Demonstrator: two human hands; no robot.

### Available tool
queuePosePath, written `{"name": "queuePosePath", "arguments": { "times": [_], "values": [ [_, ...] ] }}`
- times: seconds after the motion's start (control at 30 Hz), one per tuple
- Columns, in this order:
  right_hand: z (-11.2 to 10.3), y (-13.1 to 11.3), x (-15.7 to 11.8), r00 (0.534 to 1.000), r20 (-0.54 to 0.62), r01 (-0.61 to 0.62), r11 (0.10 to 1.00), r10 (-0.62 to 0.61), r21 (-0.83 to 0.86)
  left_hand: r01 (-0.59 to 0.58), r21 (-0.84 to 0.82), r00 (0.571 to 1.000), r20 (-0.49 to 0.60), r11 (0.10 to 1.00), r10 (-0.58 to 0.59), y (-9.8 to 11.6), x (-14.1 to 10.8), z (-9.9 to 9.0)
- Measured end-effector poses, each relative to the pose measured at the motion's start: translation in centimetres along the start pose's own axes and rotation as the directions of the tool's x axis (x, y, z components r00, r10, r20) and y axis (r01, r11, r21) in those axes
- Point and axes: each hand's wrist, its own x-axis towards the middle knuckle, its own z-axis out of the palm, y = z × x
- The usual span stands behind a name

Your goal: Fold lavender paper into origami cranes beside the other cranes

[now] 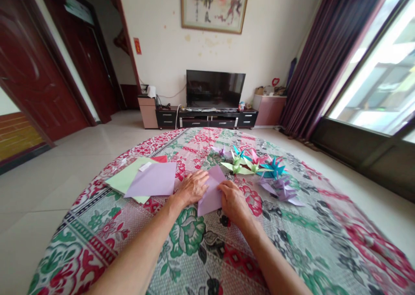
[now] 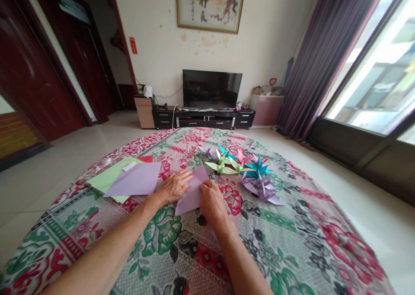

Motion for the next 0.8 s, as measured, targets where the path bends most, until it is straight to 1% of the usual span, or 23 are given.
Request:
{"name": "queuePosePath", "arguments": {
  "times": [0.13,0.27,0.43,0.57,0.7,0.8],
  "values": [
    [-0.2,-0.6,0.7,0.998,0.05,-0.026,0.992,0.033,-0.127,0.009,0.003,1.0,0.013,1.0,-0.009,0.0,0.0,-0.1],
    [0.3,-0.6,1.2,0.999,0.04,-0.017,0.977,0.026,-0.212,0.015,-0.006,1.0,0.0,1.0,-0.015,0.0,-0.1,-0.1],
    [1.0,0.0,1.3,0.999,0.049,0.02,0.972,-0.009,-0.233,0.007,-0.017,1.0,-0.006,1.0,-0.007,-0.1,0.0,0.2],
    [1.2,0.3,1.4,0.999,0.024,0.034,0.974,-0.03,-0.222,-0.009,-0.05,1.0,-0.014,0.999,0.008,-0.2,0.1,0.1],
    [1.2,0.4,1.5,1.0,0.002,0.028,0.979,-0.029,-0.204,-0.031,-0.1,0.999,-0.047,0.995,0.027,-0.4,-0.3,-0.4],
    [1.1,0.2,1.6,1.0,-0.008,0.022,0.98,-0.024,-0.197,-0.044,-0.138,0.999,-0.027,0.989,0.04,-0.2,-1.1,-1.2]
  ]
}}
